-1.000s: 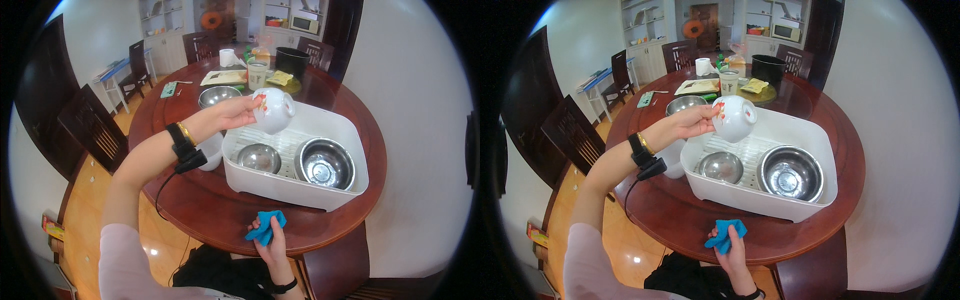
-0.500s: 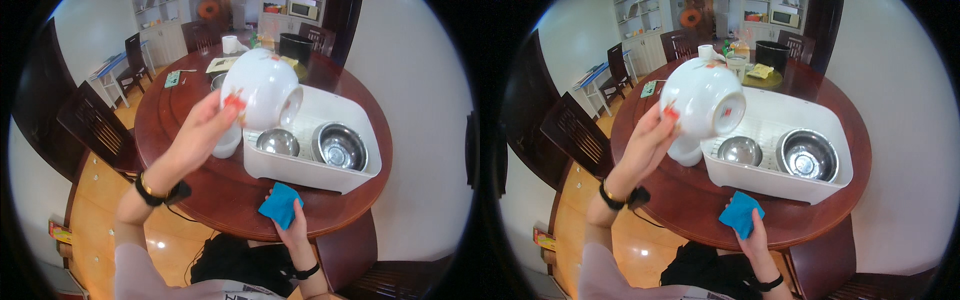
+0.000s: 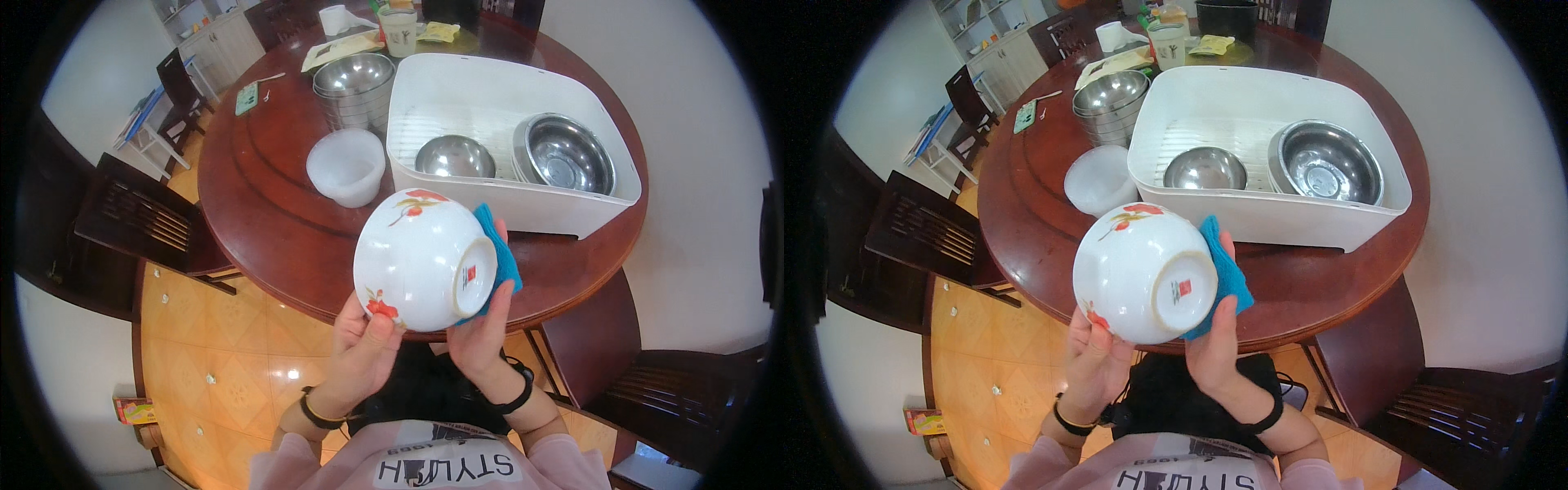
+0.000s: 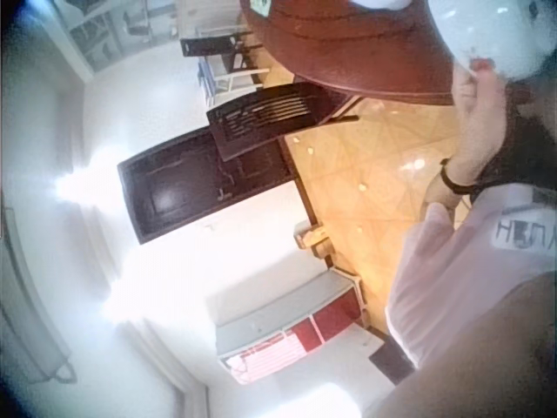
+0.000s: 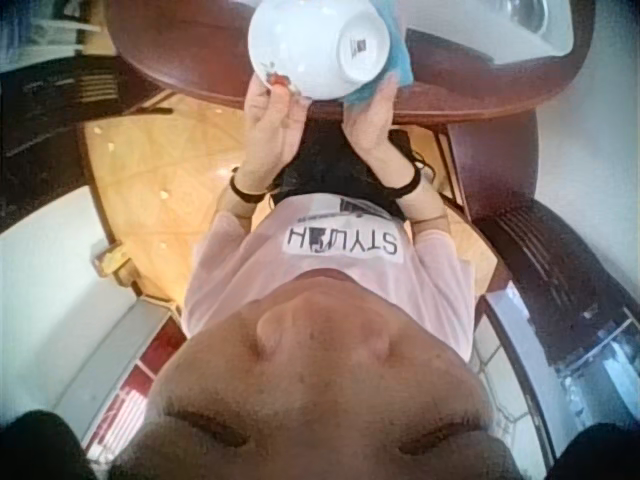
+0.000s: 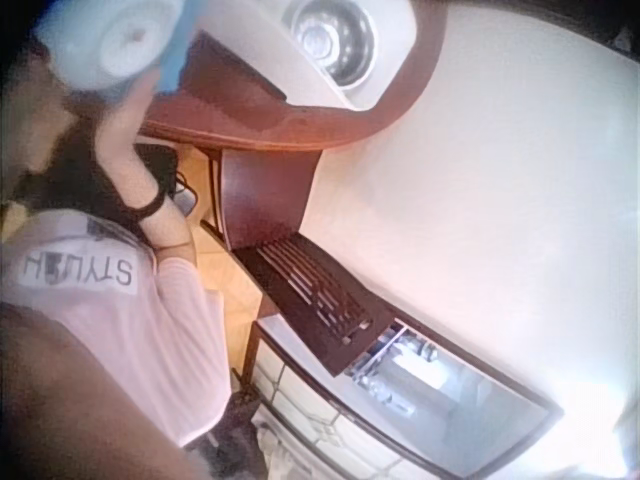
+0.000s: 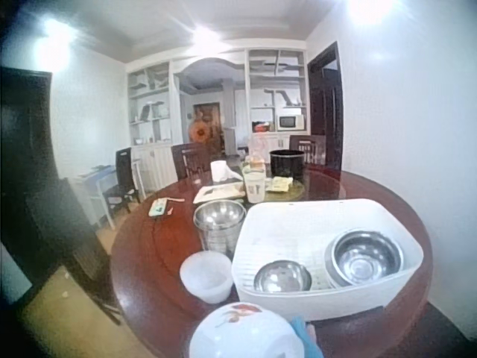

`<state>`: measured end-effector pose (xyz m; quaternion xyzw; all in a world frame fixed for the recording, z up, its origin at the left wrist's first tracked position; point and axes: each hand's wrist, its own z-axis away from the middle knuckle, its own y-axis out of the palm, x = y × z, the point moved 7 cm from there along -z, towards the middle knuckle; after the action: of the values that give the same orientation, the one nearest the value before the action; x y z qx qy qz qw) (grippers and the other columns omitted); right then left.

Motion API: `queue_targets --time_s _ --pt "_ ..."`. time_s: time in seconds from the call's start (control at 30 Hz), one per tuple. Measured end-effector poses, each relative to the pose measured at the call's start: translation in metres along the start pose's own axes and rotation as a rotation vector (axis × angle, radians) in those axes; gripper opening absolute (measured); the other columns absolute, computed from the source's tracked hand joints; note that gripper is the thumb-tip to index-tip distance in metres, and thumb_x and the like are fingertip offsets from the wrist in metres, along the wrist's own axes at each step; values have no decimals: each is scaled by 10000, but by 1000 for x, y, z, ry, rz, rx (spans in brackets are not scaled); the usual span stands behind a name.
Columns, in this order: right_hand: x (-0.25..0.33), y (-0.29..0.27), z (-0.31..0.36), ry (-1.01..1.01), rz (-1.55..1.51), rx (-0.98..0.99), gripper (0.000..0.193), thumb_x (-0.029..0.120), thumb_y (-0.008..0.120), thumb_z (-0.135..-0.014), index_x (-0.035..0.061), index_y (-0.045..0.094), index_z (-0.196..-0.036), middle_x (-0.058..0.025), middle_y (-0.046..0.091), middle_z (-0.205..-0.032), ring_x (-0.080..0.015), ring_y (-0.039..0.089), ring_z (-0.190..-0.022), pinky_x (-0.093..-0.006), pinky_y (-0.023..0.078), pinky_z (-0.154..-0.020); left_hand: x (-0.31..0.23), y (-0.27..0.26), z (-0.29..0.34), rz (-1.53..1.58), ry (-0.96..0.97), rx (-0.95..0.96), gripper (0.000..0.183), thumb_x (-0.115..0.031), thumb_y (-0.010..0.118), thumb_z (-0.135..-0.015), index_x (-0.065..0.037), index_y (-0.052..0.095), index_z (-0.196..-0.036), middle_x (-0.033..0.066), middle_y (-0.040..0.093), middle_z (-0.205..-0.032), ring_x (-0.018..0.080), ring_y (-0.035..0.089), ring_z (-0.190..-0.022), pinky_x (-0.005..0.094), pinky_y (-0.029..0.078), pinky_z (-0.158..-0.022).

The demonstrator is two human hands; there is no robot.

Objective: The person dries multiple metal bowls and ceramic plates with a blue cloth, wiping both interior and exterior surfaces. Each item is then placed into a white dish rack on a wooden dining table.

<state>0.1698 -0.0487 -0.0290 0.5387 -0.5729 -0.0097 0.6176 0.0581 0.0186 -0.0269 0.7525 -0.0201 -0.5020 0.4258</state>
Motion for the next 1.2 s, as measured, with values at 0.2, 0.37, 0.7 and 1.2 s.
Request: queue_targets --time_s 0.2,0.37,0.7,1.2 --pt "-29 -10 39 -202 419 -8 896 614 391 -924 171 -127 -1506 -102 -32 -1581 -300 43 -1444 -468 107 -1147 15 7 -1 17 89 -19 597 -255 566 -946 -73 263 -1427 106 408 -1422 251 422 -1300 438 358 -1081" --pt "-20 3 50 -683 647 167 681 494 449 -943 292 150 -1521 -98 -76 -1588 -417 -117 -1429 -597 22 -1117 15 4 10 -131 96 8 595 -262 541 -963 -46 236 -1426 118 431 -1397 254 454 -1266 412 389 -1050" --pt "13 48 63 -1135 1755 379 392 372 591 -851 402 581 -1242 102 460 -1393 -344 273 -1368 -605 83 -1118 -2 2 16 -724 203 239 362 -114 623 -860 3 512 -1185 121 602 -1086 221 607 -952 319 484 -815" --pt "51 30 -31 -100 780 505 480 306 389 -987 -16 499 -1325 -184 437 -1414 -295 428 -1292 -378 307 -1076 -1 -17 23 -606 24 192 233 -109 636 -897 31 608 -1081 117 671 -1002 189 639 -865 281 475 -786"
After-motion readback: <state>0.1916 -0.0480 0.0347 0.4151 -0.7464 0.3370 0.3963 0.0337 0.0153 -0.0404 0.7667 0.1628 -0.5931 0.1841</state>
